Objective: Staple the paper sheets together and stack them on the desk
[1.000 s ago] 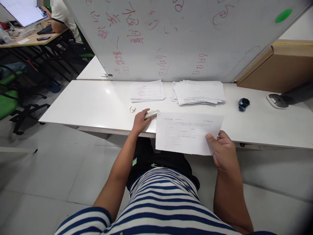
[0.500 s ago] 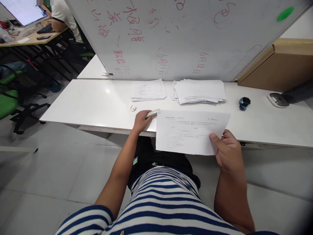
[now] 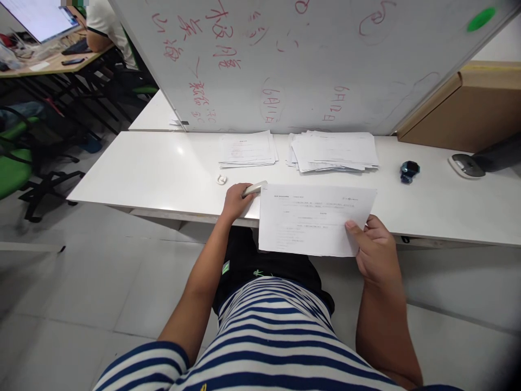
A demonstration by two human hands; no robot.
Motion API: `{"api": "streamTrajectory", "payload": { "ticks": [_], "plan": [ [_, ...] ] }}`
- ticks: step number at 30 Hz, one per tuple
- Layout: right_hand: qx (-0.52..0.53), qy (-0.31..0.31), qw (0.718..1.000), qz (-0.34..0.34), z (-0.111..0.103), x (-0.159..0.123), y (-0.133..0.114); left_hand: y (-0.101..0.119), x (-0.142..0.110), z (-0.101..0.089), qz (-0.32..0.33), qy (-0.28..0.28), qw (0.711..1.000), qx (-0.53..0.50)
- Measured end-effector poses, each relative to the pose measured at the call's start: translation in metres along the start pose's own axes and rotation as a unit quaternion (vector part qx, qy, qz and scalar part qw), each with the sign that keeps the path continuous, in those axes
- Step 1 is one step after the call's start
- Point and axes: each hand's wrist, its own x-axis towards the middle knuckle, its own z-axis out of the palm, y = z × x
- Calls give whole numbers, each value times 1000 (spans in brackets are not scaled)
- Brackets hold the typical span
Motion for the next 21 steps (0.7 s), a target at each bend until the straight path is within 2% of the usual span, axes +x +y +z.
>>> {"api": "streamTrajectory", "payload": {
  "ticks": [4,7,12,14,16,21],
  "plan": [
    [-3,-4,999,35,4,7,9,1,-1,0,-1,3,1000,-3],
    [-21,-22,999,29,7,20,16,1,-1,0,-4,2,1000,-1],
    [-14,-95,995,7,28,73,16,1,2,0,-7,-4,1000,21],
    [-7,-124,992,0,46,105,11,0,3,1,-11,-4,999,37],
    [7,-126,992,-6,71,138,5,-1,4,1,-15,-7,999,48],
    [57,-127,988,70,146,205,-1,-1,7,3,-17,-2,999,45]
  ]
}}
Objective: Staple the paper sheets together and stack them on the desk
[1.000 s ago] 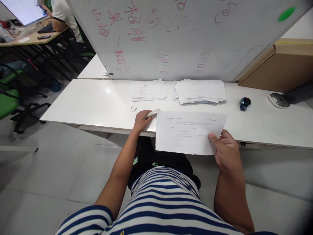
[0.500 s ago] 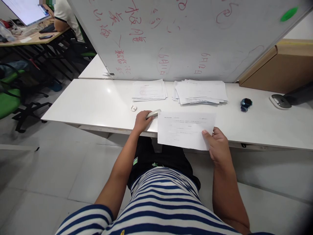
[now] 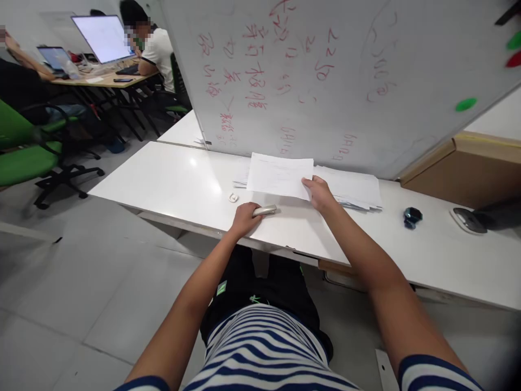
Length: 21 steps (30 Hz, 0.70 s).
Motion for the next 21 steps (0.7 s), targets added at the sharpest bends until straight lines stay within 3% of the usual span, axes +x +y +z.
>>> {"api": "streamTrajectory", "payload": {
  "ticks": [4,8,15,21],
  "plan": [
    [-47,34,998,5,42,45,4,0,1,2,-16,19,1000,-6],
    [-88,49,995,3,66,68,8,-1,1,3,-25,33,999,-11],
    [-185,39,982,-1,81,85,21,-4,0,7,-29,32,999,-16],
    [-300,40,953,-36,85,95,29,-4,0,5,-33,19,999,-24]
  ]
}}
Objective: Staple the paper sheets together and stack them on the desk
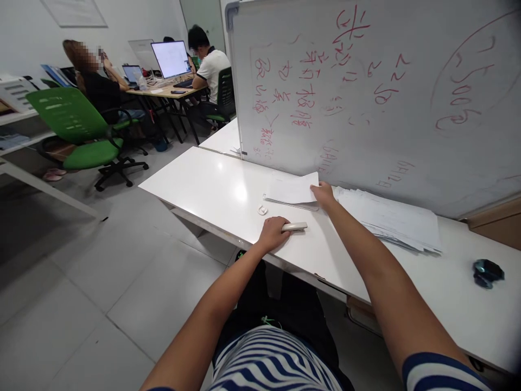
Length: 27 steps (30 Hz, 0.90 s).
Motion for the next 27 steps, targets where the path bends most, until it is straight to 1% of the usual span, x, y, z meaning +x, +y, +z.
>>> {"api": "streamTrajectory", "payload": {
  "ticks": [4,6,8,10,11,13,15,16,18,19,21,25,27],
  "plan": [
    [-65,32,997,-18,-6,-12,-1,1,0,-3,-6,-5,1000,-8],
    [-121,30,990,-64,-15,-25,2,2,-1,-5,-9,-5,1000,-8],
    [-207,26,970,-128,-29,-40,10,3,-1,-6,-3,0,1000,-6],
    [-284,34,944,-163,-48,-54,24,3,-1,-7,5,6,1000,-2],
    [-306,44,937,-161,-59,-60,32,3,-1,-7,9,9,1000,1],
    [-341,76,927,-134,-83,-68,52,3,-1,-7,12,12,1000,5],
    [-367,114,920,-81,-106,-71,71,3,0,-6,10,15,1000,9],
    [-375,123,918,-45,-115,-72,80,2,0,-5,8,16,1000,9],
    [-381,114,917,18,-130,-72,94,2,0,-5,8,15,1000,8],
    [-382,103,918,35,-134,-71,99,2,1,-5,8,14,1000,8],
    [-384,90,918,43,-138,-72,105,3,1,-5,7,11,1000,8],
    [-387,104,916,30,-135,-77,103,4,0,-7,2,6,1000,9],
    [-397,112,910,23,-133,-81,100,3,0,-7,5,4,1000,6]
  ]
}}
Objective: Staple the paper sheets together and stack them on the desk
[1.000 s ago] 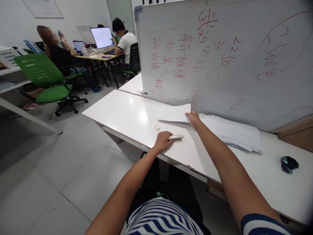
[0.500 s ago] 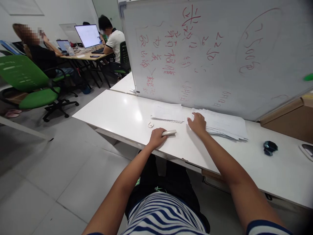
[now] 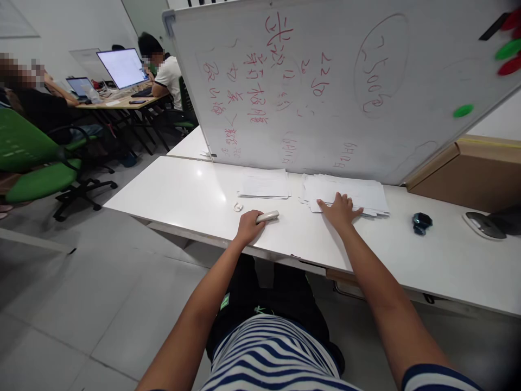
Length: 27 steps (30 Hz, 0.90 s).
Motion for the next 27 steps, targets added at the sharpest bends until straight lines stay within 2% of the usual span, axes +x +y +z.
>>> {"api": "streamTrajectory", "payload": {
  "ticks": [8,16,23,27],
  "plan": [
    [-89,-17,990,-113,-14,-10,1,-3,0,3,-3,8,1000,4],
    [7,-62,996,-69,-30,-10,2,-1,0,2,-9,7,1000,5],
    [-19,35,996,-77,-27,-3,11,1,0,0,-11,6,1000,3],
    [25,62,996,-61,-29,0,11,2,-1,-1,-10,5,1000,0]
  ]
}}
